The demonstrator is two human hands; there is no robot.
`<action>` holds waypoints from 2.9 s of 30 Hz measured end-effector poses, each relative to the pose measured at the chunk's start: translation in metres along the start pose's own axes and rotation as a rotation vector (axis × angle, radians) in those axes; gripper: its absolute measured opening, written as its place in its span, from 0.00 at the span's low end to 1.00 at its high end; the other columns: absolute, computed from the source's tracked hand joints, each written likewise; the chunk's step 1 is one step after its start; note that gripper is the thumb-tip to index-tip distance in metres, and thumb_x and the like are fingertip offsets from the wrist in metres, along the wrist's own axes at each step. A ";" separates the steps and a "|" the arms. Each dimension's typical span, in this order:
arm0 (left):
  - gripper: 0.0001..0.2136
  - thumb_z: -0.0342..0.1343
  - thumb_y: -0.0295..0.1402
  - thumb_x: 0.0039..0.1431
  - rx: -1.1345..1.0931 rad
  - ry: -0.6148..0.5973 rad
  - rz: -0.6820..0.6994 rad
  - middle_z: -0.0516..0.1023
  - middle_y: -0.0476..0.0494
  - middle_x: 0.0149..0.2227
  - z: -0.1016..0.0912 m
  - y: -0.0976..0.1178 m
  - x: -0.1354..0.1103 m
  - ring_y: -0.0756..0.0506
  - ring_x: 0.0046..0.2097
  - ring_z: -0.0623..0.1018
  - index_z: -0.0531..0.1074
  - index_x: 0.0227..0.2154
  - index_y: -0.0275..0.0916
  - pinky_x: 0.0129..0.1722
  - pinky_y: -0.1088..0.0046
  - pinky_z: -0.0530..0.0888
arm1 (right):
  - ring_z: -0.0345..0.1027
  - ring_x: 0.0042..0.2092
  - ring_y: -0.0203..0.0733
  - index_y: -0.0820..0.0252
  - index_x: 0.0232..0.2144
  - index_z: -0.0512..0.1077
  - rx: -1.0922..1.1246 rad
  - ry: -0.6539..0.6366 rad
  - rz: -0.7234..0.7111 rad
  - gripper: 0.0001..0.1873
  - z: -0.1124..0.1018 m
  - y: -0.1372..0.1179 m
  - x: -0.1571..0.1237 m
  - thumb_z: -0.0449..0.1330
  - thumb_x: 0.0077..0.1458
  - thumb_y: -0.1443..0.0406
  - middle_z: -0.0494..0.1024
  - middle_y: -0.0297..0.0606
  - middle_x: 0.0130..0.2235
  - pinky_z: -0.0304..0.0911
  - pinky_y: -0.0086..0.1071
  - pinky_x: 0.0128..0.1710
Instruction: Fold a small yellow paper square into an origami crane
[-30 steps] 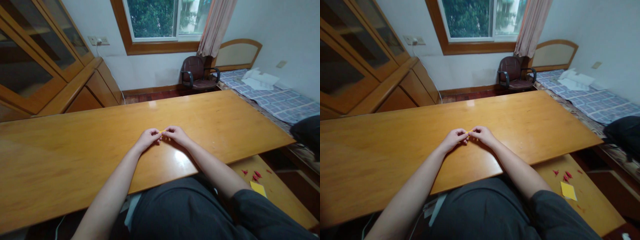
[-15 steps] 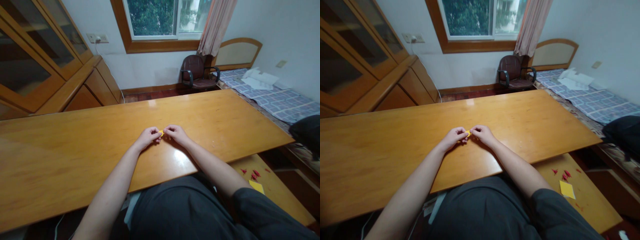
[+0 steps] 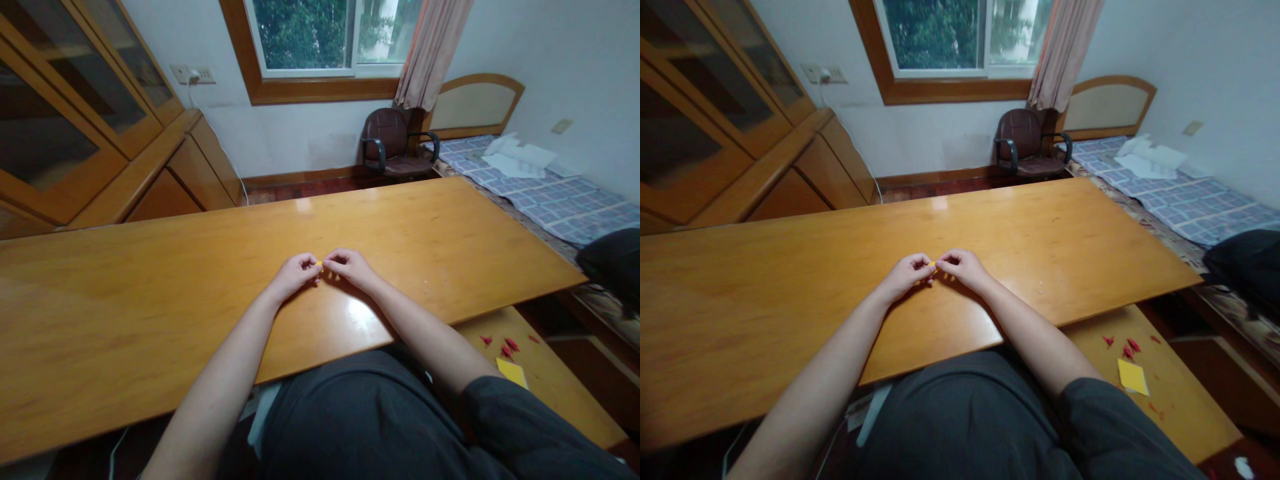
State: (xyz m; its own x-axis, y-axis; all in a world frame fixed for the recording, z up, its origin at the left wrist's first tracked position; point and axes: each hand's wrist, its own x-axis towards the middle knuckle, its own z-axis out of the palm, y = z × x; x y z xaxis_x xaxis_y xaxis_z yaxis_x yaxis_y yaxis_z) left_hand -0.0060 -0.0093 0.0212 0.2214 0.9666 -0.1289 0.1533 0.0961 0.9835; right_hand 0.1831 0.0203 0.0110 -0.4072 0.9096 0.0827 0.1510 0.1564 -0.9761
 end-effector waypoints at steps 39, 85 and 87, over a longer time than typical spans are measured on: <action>0.21 0.67 0.50 0.46 -0.091 0.011 0.007 0.75 0.48 0.24 -0.002 -0.006 0.004 0.51 0.24 0.74 0.69 0.27 0.36 0.26 0.75 0.72 | 0.66 0.30 0.33 0.62 0.44 0.72 0.201 -0.114 0.077 0.23 -0.001 0.002 -0.001 0.67 0.48 0.58 0.75 0.34 0.33 0.62 0.26 0.28; 0.16 0.65 0.43 0.48 -0.078 -0.008 0.005 0.76 0.47 0.22 -0.005 -0.005 0.004 0.51 0.22 0.75 0.70 0.26 0.35 0.22 0.78 0.70 | 0.67 0.29 0.34 0.59 0.39 0.71 0.344 -0.022 0.066 0.21 -0.004 0.008 0.002 0.70 0.44 0.59 0.75 0.32 0.30 0.60 0.27 0.29; 0.15 0.64 0.43 0.48 -0.099 -0.006 0.009 0.76 0.47 0.23 -0.006 -0.006 0.004 0.51 0.23 0.75 0.71 0.26 0.35 0.23 0.78 0.71 | 0.66 0.29 0.34 0.59 0.39 0.71 0.344 -0.013 0.068 0.20 -0.005 0.008 0.002 0.70 0.44 0.59 0.74 0.31 0.29 0.59 0.27 0.28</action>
State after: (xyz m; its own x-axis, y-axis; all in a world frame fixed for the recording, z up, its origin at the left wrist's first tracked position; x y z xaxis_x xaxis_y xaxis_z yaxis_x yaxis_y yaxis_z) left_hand -0.0116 -0.0043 0.0151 0.2284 0.9661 -0.1207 0.0554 0.1109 0.9923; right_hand 0.1875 0.0255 0.0048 -0.4184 0.9081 0.0148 -0.1336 -0.0454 -0.9900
